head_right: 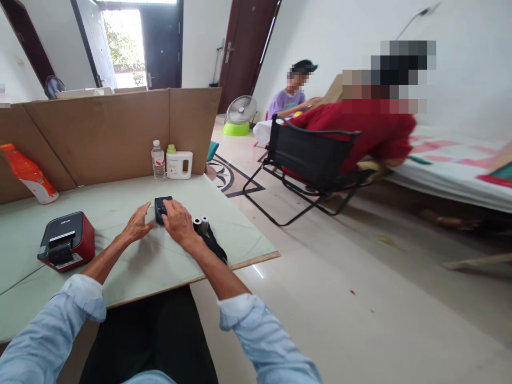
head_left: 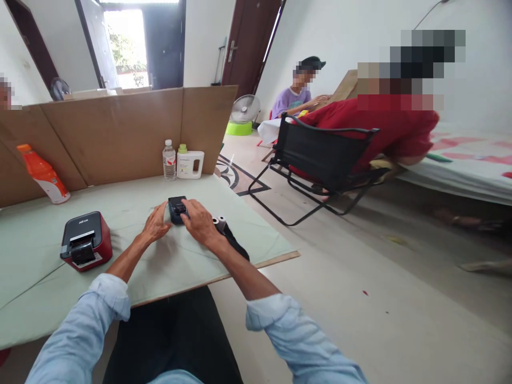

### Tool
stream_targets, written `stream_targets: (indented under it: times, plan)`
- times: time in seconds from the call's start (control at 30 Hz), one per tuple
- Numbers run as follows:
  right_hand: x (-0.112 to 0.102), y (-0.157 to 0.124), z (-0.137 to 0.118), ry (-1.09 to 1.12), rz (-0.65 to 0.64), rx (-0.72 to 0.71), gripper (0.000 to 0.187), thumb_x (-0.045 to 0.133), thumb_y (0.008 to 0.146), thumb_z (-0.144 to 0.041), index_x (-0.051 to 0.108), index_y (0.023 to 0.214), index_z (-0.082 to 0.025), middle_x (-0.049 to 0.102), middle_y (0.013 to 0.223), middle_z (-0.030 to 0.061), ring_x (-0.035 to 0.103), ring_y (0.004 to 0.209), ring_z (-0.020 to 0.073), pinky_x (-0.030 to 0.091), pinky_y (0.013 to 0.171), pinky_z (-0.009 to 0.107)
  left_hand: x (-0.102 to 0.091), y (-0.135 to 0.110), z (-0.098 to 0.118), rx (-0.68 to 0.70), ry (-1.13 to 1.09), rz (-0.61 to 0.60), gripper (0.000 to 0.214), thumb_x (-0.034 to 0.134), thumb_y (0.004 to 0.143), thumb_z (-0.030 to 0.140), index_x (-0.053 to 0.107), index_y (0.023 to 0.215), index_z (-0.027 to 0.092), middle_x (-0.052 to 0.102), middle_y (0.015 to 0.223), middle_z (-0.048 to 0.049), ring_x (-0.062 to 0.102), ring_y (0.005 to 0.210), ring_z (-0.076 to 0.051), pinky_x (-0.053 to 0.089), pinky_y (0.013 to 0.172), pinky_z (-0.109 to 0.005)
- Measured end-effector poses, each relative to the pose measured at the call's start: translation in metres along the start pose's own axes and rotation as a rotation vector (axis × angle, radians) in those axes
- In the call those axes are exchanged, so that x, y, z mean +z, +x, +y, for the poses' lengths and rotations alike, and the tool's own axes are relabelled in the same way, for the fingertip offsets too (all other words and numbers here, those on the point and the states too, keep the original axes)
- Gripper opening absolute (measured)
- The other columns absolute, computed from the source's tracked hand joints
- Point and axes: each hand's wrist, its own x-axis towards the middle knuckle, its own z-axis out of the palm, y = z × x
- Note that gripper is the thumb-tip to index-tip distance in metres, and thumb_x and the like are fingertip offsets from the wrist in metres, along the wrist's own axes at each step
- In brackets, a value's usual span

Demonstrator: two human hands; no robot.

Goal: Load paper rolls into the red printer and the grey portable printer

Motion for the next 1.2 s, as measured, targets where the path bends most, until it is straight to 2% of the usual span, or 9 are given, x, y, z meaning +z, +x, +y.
stream_targets:
  times: [0.07,0.2,0.37,0.57,0.73,0.87,1.03,1.13,1.2]
  plan:
    - [0.012,-0.021,-0.020,0.041,0.009,-0.074,0.033,0.054,0.103,-0.018,0.066,0.134,-0.018,0.068,0.128,0.0157,0.062,0.121,0.0314,0.052,0.106,0.045,-0.012,-0.023,0.004,0.040,0.026,0.040,0.076,0.070,0.081,0.018,0.052,0.154,0.017,0.061,0.153,-0.0175,0.062,0.138,-0.033,0.050,0.121,-0.051]
    - [0.044,-0.057,-0.048,0.041,-0.126,-0.085,0.017,0.061,0.103,-0.018,0.070,0.117,-0.018,0.071,0.109,0.0107,0.066,0.105,0.0257,0.053,0.091,0.035,-0.027,-0.081,0.015,0.091,0.043,0.094,0.049,0.066,0.085,0.016,0.068,0.134,0.021,0.072,0.133,-0.0110,0.070,0.119,-0.028,0.058,0.110,-0.049]
    - [0.064,-0.070,-0.054,-0.049,-0.211,-0.082,0.005,0.068,0.100,-0.017,0.070,0.104,-0.020,0.070,0.108,0.0092,0.063,0.103,0.0239,0.048,0.088,0.033,-0.018,-0.141,0.021,0.036,-0.010,0.093,0.035,0.062,0.087,0.011,0.074,0.118,0.022,0.077,0.109,-0.0073,0.071,0.091,-0.022,0.063,0.093,-0.042]
    - [0.064,-0.070,-0.053,-0.076,-0.198,-0.095,0.004,0.067,0.102,-0.018,0.070,0.101,-0.020,0.069,0.108,0.0087,0.061,0.103,0.0235,0.046,0.089,0.033,0.003,-0.162,0.012,-0.015,-0.053,0.185,0.028,0.064,0.086,0.012,0.077,0.109,0.022,0.078,0.111,-0.0085,0.072,0.107,-0.025,0.060,0.101,-0.044]
    - [0.063,-0.073,-0.054,-0.083,-0.203,-0.096,0.006,0.066,0.102,-0.019,0.071,0.101,-0.020,0.068,0.108,0.0091,0.061,0.103,0.0238,0.047,0.090,0.034,0.004,-0.169,0.006,-0.044,-0.129,0.211,0.027,0.066,0.085,0.012,0.078,0.107,0.022,0.078,0.110,-0.0078,0.073,0.105,-0.024,0.062,0.097,-0.041]
    - [0.061,-0.080,-0.055,-0.087,-0.209,-0.118,0.007,0.066,0.102,-0.018,0.072,0.104,-0.020,0.068,0.110,0.0103,0.061,0.105,0.0258,0.049,0.092,0.036,0.000,-0.180,0.006,-0.055,-0.130,0.246,0.029,0.068,0.083,0.011,0.079,0.107,0.022,0.079,0.113,-0.0087,0.073,0.110,-0.025,0.060,0.104,-0.045]
    - [0.057,-0.122,-0.060,-0.046,-0.120,-0.134,0.020,0.065,0.100,-0.019,0.072,0.118,-0.022,0.069,0.128,0.0131,0.061,0.114,0.0300,0.052,0.096,0.045,-0.018,-0.213,0.008,-0.049,-0.156,0.240,0.029,0.069,0.083,0.016,0.080,0.108,0.024,0.079,0.118,-0.0099,0.073,0.116,-0.027,0.060,0.107,-0.048]
    - [0.047,-0.162,-0.062,0.013,-0.041,-0.175,0.028,0.060,0.102,-0.019,0.070,0.128,-0.024,0.068,0.137,0.0133,0.062,0.123,0.0312,0.054,0.101,0.049,-0.039,-0.248,0.008,-0.077,-0.200,0.185,0.028,0.071,0.085,0.029,0.082,0.110,0.024,0.080,0.123,-0.0107,0.074,0.118,-0.029,0.060,0.108,-0.049]
    - [0.032,-0.179,-0.054,0.075,0.019,-0.212,0.027,0.057,0.104,-0.020,0.072,0.126,-0.025,0.071,0.132,0.0122,0.065,0.119,0.0287,0.057,0.100,0.047,-0.060,-0.271,0.002,-0.128,-0.224,0.130,0.031,0.069,0.090,0.042,0.082,0.112,0.025,0.080,0.124,-0.0100,0.075,0.116,-0.029,0.063,0.102,-0.046]
